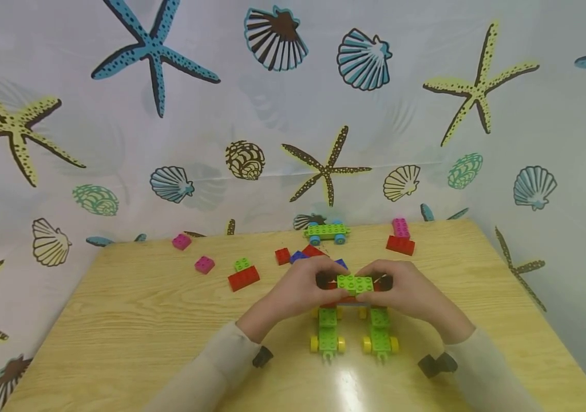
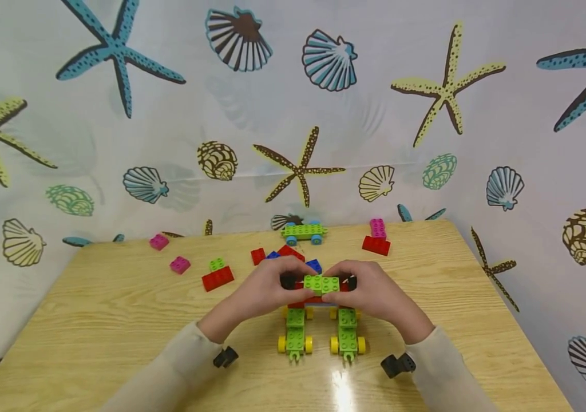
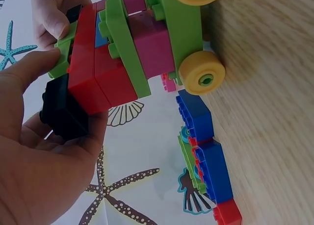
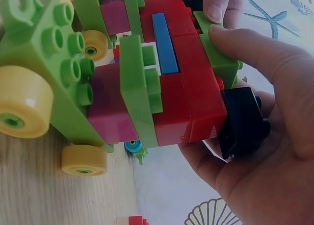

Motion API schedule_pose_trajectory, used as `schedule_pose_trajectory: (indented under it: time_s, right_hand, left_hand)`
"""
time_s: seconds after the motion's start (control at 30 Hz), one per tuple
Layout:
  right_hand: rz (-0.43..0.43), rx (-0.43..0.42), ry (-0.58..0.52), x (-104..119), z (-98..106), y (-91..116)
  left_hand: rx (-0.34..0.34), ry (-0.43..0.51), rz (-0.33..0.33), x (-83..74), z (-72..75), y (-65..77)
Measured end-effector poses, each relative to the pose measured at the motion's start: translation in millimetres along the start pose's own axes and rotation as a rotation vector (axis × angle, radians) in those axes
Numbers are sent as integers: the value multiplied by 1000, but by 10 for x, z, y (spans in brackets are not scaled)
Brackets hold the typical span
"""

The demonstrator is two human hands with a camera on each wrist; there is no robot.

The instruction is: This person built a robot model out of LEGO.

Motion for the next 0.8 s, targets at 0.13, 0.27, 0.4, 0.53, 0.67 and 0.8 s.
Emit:
schedule_pose_trajectory:
  time_s: [0.13, 0.27, 0.4, 0.53, 0.67, 0.8]
  right_hand:
    - [-1, -3, 7, 10, 4, 9]
    - [-6, 0, 4, 21, 7, 7]
    - [-10, 3, 8, 28, 3, 4]
    - [-1, 0, 15, 34, 3, 4]
    - [7, 3, 15, 45, -8, 8]
    - [21, -3, 22, 55, -15, 5]
  left_hand:
    - [4, -18, -18, -11, -5, 2]
    - [2, -55, -39, -24, 4, -1]
    - [5, -88, -54, -30, 8, 6]
    - [3, -109, -58, -47, 6, 17]
    - [4, -129, -55, -54, -1, 24]
    - [6, -140, -52, -57, -7, 19]
Point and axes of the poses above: each hand's wrist, its own y-axis away from the middle knuckle, its own z-axis out of the back of the hand, x = y × z, the point moved 3 cm from there along -y, towards the middle knuckle, and after that the axes turned 2 degrees about x, right-handed, at the moved point
